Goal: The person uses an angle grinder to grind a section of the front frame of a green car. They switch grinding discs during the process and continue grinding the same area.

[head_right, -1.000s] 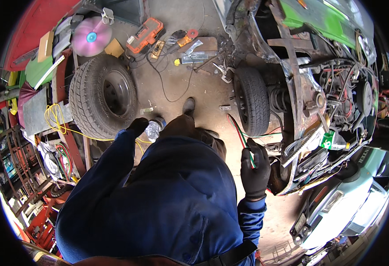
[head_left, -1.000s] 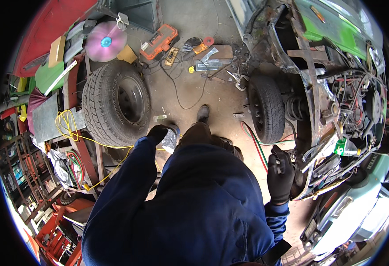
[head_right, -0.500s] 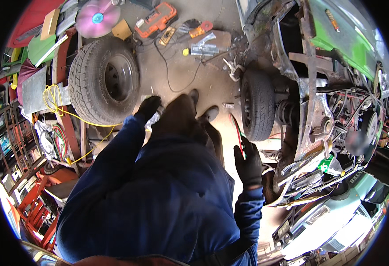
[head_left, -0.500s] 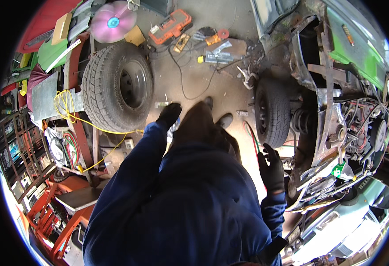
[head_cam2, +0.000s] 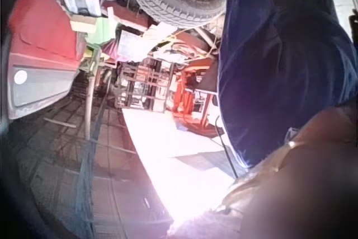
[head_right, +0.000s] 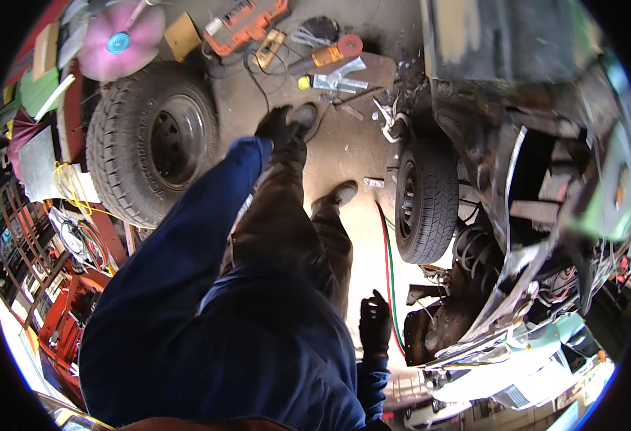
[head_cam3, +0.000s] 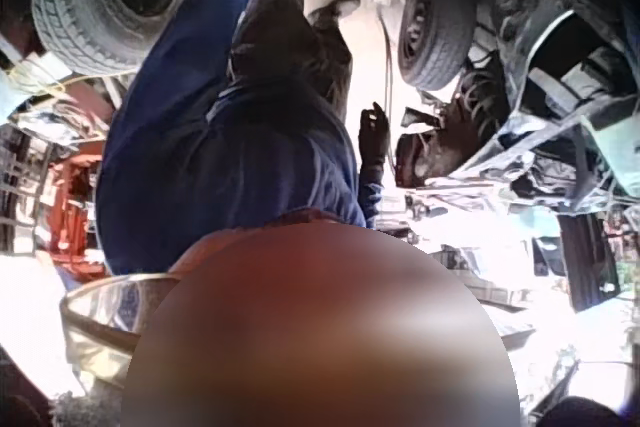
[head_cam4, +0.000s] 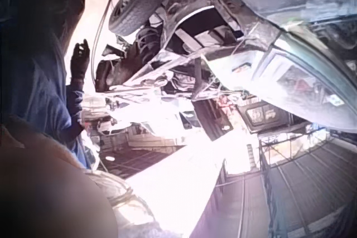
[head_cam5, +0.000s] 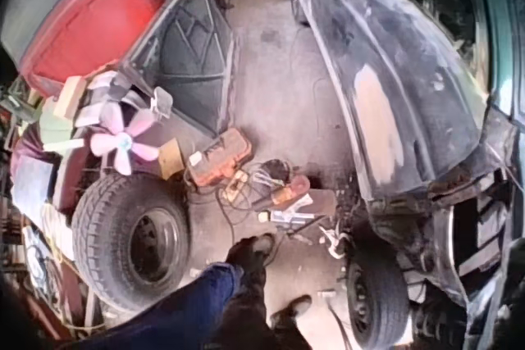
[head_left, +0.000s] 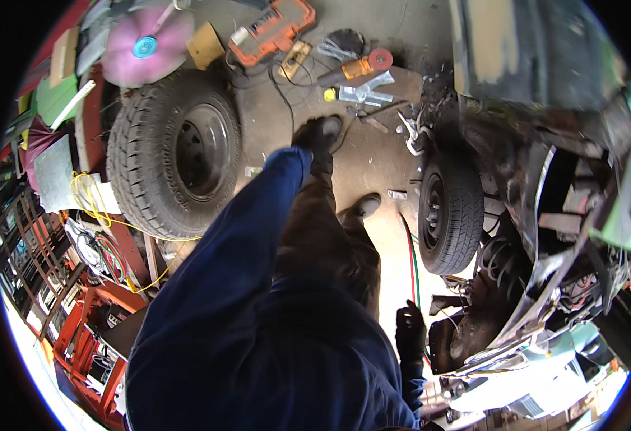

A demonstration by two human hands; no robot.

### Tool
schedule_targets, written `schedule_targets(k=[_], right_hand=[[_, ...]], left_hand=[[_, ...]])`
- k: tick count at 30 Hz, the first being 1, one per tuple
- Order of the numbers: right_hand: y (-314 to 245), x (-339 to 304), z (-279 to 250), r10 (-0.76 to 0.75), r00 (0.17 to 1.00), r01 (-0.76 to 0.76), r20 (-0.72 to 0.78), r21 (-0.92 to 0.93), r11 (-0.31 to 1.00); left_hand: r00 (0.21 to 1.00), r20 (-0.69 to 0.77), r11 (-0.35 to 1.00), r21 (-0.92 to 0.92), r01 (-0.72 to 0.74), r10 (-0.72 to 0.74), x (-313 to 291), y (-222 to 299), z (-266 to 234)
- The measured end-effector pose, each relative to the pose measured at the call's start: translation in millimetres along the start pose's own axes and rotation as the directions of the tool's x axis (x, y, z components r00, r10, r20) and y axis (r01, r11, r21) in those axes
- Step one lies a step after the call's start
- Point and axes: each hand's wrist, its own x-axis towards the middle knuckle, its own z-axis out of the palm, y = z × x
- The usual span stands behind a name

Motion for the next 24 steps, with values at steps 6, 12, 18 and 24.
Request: schedule_targets(k=[6,12,18,24], right_hand=[[-53.0,28.0,50.5,0.095,0.988,-0.099,0.119,0.027,0.995],[-90.0,61.7,85.3,0.15,0.984,-0.155,0.1,0.041,0.987],[-107.2,66.7,101.6,0.196,0.978,-0.198,0.074,0.021,0.98],[-117.1,54.4,104.8,0.134,0.991,-0.134,0.005,-0.055,0.989]], left_hand=[[0.978,-0.193,0.967,0.254,-0.028,0.079,161.0,-21.1,32.5],[0.984,-0.135,0.915,0.401,-0.054,0.118,258.0,-37.2,65.3],[0.97,-0.162,0.928,0.355,-0.117,0.184,287.5,-50.0,82.2],[0.993,-0.013,0.993,0.025,-0.117,0.118,261.0,-47.3,40.5]])
